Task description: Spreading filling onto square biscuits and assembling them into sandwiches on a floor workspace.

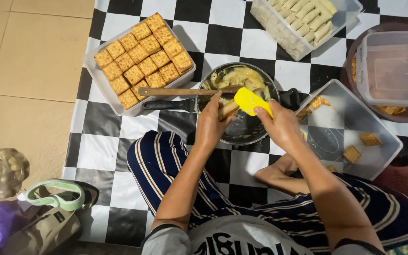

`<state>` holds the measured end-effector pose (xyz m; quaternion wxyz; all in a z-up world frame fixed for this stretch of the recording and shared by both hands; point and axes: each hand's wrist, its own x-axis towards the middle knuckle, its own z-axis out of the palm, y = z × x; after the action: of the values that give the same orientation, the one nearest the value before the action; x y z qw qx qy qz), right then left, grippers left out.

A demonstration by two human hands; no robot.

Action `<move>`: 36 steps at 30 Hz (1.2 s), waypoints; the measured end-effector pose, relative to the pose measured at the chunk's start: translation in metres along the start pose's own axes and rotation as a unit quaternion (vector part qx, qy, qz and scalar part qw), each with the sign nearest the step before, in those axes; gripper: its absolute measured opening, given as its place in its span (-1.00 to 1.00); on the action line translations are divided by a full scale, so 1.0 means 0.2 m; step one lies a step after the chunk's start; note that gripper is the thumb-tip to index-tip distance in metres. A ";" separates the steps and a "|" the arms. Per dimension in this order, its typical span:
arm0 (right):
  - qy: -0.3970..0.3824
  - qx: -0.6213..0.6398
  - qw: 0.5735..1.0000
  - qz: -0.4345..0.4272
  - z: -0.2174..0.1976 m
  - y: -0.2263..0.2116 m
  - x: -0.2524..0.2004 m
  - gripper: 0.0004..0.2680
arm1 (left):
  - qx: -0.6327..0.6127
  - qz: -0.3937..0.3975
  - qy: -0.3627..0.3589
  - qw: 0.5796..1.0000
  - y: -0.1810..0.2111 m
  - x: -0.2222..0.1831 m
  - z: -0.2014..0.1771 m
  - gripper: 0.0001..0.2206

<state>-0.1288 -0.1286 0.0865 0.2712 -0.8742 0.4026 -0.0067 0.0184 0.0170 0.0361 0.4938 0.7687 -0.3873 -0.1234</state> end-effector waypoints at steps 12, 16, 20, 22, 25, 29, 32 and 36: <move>0.019 -0.053 0.998 -0.014 -0.02 -0.05 -0.06 -0.69 | -0.038 0.031 0.091 0.995 -0.15 0.02 0.14 -0.70; 0.012 -0.052 0.998 -0.027 -0.01 -0.06 -0.06 -0.69 | -0.044 0.059 0.102 0.992 -0.17 0.01 0.15 -0.67; 0.020 -0.070 0.997 -0.029 -0.01 0.02 -0.02 -0.68 | -0.052 0.080 0.100 0.990 -0.14 0.01 0.12 -0.68; 0.025 -0.079 0.996 -0.032 -0.01 0.02 -0.02 -0.66 | -0.050 0.075 0.091 0.992 -0.12 0.00 0.11 -0.68; 0.035 -0.053 0.998 -0.029 -0.02 -0.02 -0.06 -0.71 | -0.093 0.065 0.090 0.989 -0.11 0.01 0.11 -0.68; 0.018 -0.042 0.998 -0.030 -0.02 -0.03 -0.07 -0.68 | -0.078 0.073 0.091 0.990 -0.14 0.01 0.12 -0.68; 0.019 -0.032 0.999 -0.027 0.00 -0.01 -0.06 -0.69 | -0.071 0.080 0.099 0.989 -0.14 0.00 0.13 -0.68; 0.020 -0.112 0.993 -0.021 0.07 0.10 0.06 -0.63 | -0.045 0.079 0.103 0.991 -0.13 0.00 0.11 -0.66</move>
<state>-0.1318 -0.1417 0.0632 0.1626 -0.9070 0.3881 0.0151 0.0180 0.0083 0.0039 0.5734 0.7210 -0.3884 -0.0216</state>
